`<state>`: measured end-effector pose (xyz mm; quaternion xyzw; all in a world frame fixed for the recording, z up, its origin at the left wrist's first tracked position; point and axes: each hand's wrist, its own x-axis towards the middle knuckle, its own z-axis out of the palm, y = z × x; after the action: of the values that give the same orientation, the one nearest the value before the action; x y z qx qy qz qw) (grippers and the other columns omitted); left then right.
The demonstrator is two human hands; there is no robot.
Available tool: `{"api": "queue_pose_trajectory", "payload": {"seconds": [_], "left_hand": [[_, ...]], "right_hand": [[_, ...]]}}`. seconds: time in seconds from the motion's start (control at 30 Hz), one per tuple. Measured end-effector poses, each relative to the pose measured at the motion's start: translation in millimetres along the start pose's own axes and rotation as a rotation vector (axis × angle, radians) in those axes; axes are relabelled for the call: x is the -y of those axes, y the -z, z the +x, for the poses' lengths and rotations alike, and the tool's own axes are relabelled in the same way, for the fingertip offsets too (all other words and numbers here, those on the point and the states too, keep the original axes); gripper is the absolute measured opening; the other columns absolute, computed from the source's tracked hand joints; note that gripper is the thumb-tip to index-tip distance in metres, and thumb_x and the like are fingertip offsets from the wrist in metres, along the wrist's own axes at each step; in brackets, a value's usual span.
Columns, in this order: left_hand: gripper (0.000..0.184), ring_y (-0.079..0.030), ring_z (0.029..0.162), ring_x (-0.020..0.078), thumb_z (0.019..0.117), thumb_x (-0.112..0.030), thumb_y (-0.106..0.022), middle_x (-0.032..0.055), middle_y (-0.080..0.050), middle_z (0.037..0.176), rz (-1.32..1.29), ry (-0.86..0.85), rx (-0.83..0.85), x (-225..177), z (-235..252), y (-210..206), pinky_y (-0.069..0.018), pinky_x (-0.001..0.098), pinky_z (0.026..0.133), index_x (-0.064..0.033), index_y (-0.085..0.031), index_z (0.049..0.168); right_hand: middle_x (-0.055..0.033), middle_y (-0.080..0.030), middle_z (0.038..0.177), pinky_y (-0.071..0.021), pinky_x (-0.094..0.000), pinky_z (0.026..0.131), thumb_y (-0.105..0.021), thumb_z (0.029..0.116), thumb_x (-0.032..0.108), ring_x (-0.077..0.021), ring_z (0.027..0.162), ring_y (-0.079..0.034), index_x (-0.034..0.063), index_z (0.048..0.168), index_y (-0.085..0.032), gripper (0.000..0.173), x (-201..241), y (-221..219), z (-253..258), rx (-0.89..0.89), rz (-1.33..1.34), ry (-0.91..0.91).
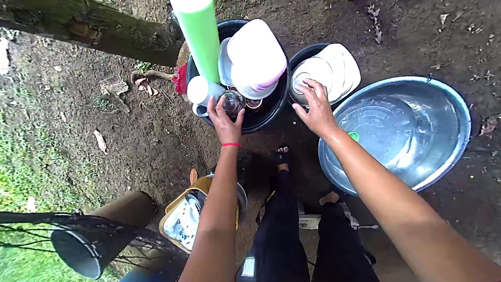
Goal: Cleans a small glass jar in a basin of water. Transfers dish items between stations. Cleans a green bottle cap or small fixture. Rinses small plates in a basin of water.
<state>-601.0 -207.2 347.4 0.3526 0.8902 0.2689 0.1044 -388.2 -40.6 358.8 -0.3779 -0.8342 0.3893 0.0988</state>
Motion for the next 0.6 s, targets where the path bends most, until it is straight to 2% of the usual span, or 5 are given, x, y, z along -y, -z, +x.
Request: {"api": "queue_pose_trajectory", "payload": {"seconds": [0.07,0.2,0.33,0.47,0.6], "left_hand": [[0.069,-0.044,0.138,0.0493,0.0876,-0.031,-0.080,0.0317,-0.042,0.152,0.096,0.008,0.020,-1.9,-1.0,1.3,-0.0406,0.0560,0.111,0.0001,-0.054,0.144],[0.073,-0.041,0.142,0.0475,0.0873,-0.029,-0.080,0.0306,-0.039,0.155,0.124,0.034,0.065,-9.1,3.4,5.0,-0.0372,0.0551,0.115,0.0007,-0.050,0.146],[0.074,-0.034,0.147,0.0451,0.0881,-0.025,-0.080,0.0314,-0.033,0.158,0.147,0.118,0.064,-23.4,4.7,5.0,-0.0309,0.0514,0.120,0.0014,-0.046,0.148],[0.086,-0.029,0.149,0.0466,0.0869,-0.029,-0.081,0.0338,-0.028,0.160,0.205,0.190,0.008,-41.4,1.1,8.6,-0.0270,0.0510,0.123,0.0022,-0.038,0.154],[0.086,-0.015,0.154,0.0491,0.0912,-0.034,-0.073,0.0360,-0.017,0.163,0.213,0.055,-0.159,-84.2,-40.5,-4.4,-0.0150,0.0493,0.127,0.0059,-0.032,0.156]], "right_hand": [[-0.0265,-0.049,0.149,-0.0401,-0.0567,0.113,-0.068,0.0963,0.016,-0.0464,0.136,-0.048,0.0005,0.137,-0.061,0.044,-17.5,5.2,-41.8,0.012,0.007,-0.090],[-0.0278,-0.050,0.147,-0.0425,-0.0617,0.109,-0.072,0.0939,0.015,-0.0487,0.133,-0.050,-0.0003,0.134,-0.062,0.044,-62.1,5.8,-148.7,0.099,0.018,-0.220],[-0.0284,-0.047,0.150,-0.0401,-0.0621,0.111,-0.069,0.0963,0.016,-0.0505,0.135,-0.047,0.0024,0.140,-0.059,0.047,-98.3,19.3,-245.8,0.343,0.014,-0.404],[-0.0299,-0.047,0.150,-0.0387,-0.0633,0.111,-0.069,0.0967,0.015,-0.0519,0.137,-0.045,0.0015,0.141,-0.059,0.047,-130.3,40.5,-305.2,0.444,0.029,-0.503],[-0.0278,-0.046,0.151,-0.0367,-0.0605,0.113,-0.068,0.0989,0.020,-0.0472,0.140,-0.043,0.0028,0.142,-0.058,0.047,-171.1,63.2,-336.4,0.506,0.021,-0.619]]}}
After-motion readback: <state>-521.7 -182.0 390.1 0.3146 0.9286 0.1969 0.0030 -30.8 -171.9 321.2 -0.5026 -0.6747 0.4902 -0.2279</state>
